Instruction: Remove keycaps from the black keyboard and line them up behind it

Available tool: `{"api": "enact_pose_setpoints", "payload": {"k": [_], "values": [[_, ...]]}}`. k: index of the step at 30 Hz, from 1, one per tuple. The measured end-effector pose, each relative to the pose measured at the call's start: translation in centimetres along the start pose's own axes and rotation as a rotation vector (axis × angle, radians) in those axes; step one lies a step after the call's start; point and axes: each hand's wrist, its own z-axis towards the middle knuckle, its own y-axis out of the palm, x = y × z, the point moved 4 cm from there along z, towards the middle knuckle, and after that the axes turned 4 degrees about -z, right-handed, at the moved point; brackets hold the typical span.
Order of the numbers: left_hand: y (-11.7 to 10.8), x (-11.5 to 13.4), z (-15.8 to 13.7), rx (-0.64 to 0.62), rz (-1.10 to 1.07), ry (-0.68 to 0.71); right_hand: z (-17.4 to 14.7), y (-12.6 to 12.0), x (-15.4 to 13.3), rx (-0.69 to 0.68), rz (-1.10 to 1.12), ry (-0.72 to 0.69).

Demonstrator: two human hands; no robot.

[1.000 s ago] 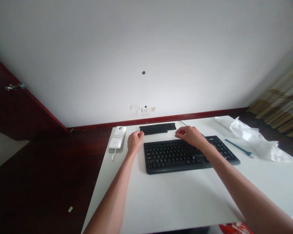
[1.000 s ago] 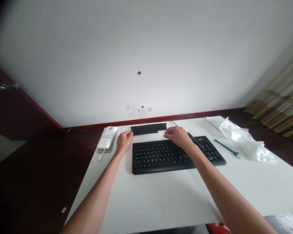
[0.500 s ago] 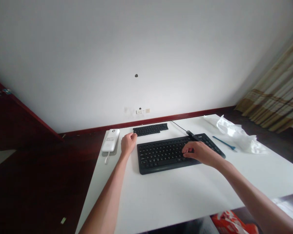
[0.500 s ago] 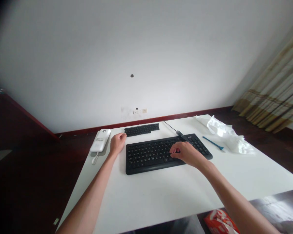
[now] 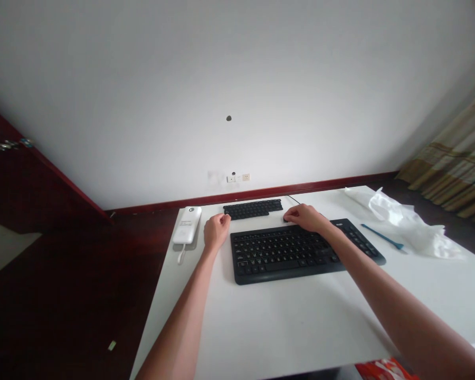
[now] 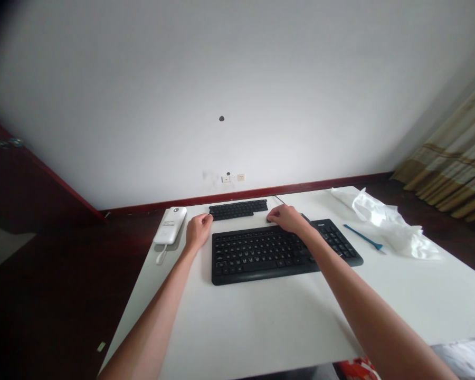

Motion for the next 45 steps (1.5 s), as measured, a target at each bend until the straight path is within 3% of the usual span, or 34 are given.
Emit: {"api": "enact_pose_setpoints", "payload": {"k": [6,15,26,45], "values": [[0.0,0.1,-0.1,0.001,0.011,-0.006,1.8,1.1,0.3,-0.014,0.026,0.018],[0.0,0.2,-0.1,0.004,0.016,0.01,-0.4,0.3,0.9,0.014,-0.017,0.076],[0.0,-0.1,0.0,-0.009,0.013,0.002,0.5,1.4,-0.9,0.088,0.003,0.169],[0.0,0.2,0.0,-0.013,0.029,-0.018,1.7,2.6,-2.6,0.172,-0.055,0.175]]}}
